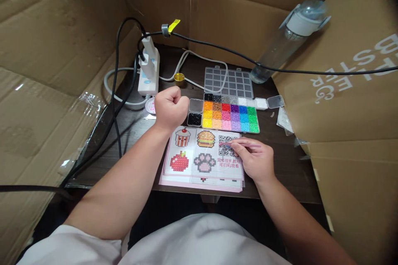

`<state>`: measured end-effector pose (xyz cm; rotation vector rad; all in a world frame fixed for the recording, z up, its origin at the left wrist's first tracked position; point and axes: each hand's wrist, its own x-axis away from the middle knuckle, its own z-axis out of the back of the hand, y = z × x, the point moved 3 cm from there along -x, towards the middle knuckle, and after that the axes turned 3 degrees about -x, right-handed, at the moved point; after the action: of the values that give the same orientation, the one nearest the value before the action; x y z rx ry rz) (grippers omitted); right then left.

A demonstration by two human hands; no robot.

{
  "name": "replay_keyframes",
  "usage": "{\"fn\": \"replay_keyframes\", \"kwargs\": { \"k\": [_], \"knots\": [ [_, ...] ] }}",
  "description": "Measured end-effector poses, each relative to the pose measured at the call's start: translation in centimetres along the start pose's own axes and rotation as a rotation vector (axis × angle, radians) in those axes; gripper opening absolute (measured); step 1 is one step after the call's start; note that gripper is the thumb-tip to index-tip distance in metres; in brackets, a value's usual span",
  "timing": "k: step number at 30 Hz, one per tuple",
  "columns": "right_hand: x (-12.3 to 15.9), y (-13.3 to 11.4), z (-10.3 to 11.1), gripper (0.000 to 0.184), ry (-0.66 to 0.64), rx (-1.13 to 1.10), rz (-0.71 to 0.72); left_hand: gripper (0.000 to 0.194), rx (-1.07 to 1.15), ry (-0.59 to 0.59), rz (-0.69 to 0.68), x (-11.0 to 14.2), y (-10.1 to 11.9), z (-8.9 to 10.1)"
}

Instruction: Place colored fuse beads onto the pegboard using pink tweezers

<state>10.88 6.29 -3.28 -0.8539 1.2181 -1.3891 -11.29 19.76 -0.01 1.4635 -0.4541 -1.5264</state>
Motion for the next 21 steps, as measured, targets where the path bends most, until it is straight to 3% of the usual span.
{"fn": "replay_keyframes", "kwargs": {
  "k": [21],
  "knots": [
    [0.01,-0.17,0.08,0.013,-0.001,0.041,0.011,0.034,0.0,-0.001,0.005,0.01,-0.04,0.05]
  ]
}}
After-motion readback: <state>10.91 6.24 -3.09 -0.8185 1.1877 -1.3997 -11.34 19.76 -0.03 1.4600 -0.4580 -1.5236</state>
